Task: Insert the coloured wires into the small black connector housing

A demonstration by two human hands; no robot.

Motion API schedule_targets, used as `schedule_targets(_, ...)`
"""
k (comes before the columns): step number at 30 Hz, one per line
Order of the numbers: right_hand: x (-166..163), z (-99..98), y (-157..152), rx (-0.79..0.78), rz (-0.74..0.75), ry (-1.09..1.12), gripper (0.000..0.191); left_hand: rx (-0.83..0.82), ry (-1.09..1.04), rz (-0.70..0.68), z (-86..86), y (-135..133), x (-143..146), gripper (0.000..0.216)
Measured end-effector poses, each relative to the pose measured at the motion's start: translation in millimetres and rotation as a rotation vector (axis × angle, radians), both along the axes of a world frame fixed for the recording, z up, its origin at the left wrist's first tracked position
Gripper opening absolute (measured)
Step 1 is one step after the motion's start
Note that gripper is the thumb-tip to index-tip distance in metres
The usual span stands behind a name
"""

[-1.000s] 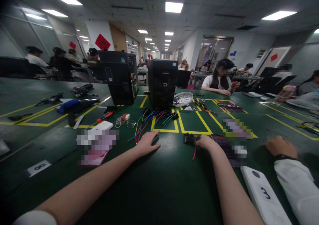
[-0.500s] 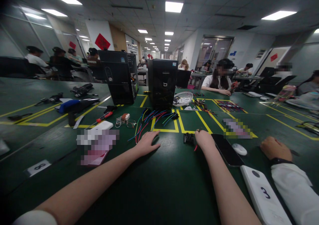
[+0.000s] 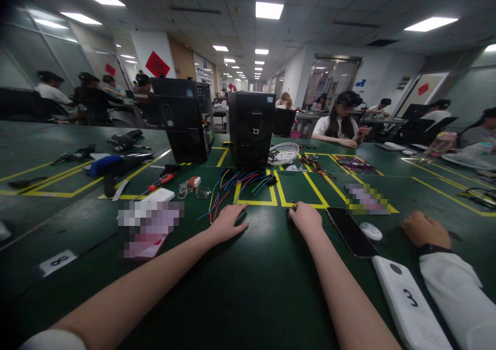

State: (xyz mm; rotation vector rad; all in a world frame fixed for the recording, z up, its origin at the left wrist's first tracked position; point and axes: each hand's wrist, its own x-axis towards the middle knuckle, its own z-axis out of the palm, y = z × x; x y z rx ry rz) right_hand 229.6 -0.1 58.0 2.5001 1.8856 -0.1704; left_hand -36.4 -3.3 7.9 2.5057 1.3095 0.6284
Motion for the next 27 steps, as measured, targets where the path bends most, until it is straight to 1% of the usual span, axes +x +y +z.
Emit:
schedule_targets(2, 12, -1.3, 1, -0.031, 0.007, 0.007, 0.03, -0.011, 0.011, 0.006, 1.2, -1, 0, 0.06)
schedule_targets(6, 44, 0.2, 2, -0.138, -0.03, 0.039, 0.026, -0.009, 0.013, 0.007, 1.2, -1, 0, 0.059)
schedule_targets(8, 57, 1.7, 1, -0.158, -0.043, 0.033, 0.023, -0.004, 0.008, 0.003, 0.3, 0, 0, 0.06)
schedule_targets(11, 64, 1.5, 2, -0.095, -0.022, -0.005, 0.022, -0.007, 0.005, 0.006, -0.7, 0, 0, 0.06)
schedule_targets(14, 63, -1.6, 5, -0.004, 0.024, -0.032, 0.026, -0.007, 0.008, 0.008, -0.8, 0, 0, 0.059)
schedule_targets(17, 62, -4.1, 6, 0.01, 0.048, -0.042, 0.029, 0.006, 0.011, 0.001, -1.2, 0, 0, 0.058)
schedule_targets(22, 72, 0.3, 3, -0.023, -0.002, -0.021, 0.032, 0.026, 0.011, -0.006, -3.4, 1, 0, 0.059)
schedule_targets(25, 81, 7.0, 2, -0.009, -0.074, -0.002, 0.038, 0.026, 0.012, -0.004, -4.5, 2, 0, 0.058)
schedule_targets(27, 86, 11.3, 1, -0.007, -0.097, 0.0, 0.036, 0.018, 0.013, -0.001, -4.5, 2, 0, 0.059)
